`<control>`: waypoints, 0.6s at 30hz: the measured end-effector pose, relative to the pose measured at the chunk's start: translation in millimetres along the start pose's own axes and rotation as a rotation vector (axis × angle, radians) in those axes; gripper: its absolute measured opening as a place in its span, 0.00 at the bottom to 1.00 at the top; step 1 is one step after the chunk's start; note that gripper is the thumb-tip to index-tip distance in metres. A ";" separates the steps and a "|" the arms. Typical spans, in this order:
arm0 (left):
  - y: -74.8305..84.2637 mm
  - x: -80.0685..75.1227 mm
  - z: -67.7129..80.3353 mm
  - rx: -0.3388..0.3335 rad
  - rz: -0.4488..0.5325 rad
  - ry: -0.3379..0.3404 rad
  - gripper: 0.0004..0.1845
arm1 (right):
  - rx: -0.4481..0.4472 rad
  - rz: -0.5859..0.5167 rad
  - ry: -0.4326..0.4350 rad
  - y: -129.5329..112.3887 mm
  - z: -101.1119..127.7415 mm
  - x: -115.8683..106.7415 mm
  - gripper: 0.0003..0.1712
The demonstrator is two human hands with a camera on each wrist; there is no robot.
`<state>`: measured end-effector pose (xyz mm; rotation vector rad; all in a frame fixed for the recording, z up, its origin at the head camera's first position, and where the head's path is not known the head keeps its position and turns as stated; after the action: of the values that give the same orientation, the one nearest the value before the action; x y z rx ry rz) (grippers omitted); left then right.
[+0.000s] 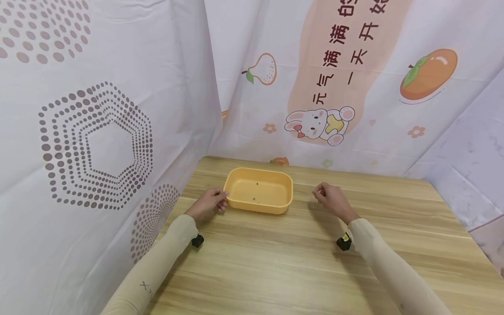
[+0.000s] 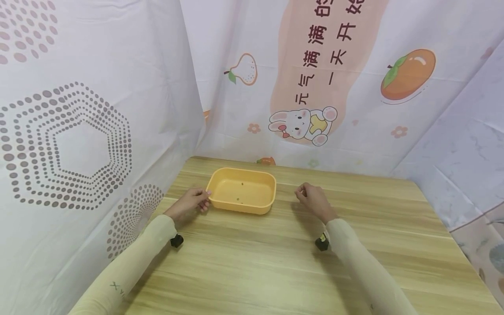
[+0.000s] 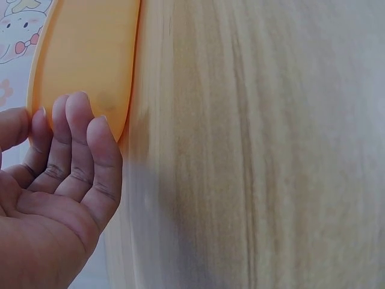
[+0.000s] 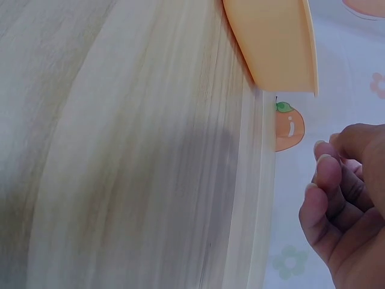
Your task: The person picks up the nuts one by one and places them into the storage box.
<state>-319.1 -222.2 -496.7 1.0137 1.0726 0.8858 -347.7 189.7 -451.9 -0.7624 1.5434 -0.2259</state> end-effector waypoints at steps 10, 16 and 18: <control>2.0 0.0 1.0 -0.006 -0.012 0.003 0.18 | -0.005 0.001 0.004 -6.5 -1.6 0.5 0.11; 2.1 0.0 1.6 -0.004 -0.019 0.010 0.18 | 0.002 -0.016 0.003 -10.4 -3.1 1.5 0.10; 1.9 0.0 1.9 -0.002 -0.016 0.011 0.18 | 0.008 -0.031 -0.004 -12.0 -3.4 2.6 0.11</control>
<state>-317.5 -222.0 -494.6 0.9986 1.0869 0.8804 -346.9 178.1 -446.7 -0.7801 1.5266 -0.2528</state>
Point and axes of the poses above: each hand's wrist, its own z-axis away from the middle knuckle, its own x-axis out of the palm, y = z × x, the point moved 8 cm from there along -z, towards the middle knuckle, and after that the axes turned 1 degree about x, right-handed, at the moved point
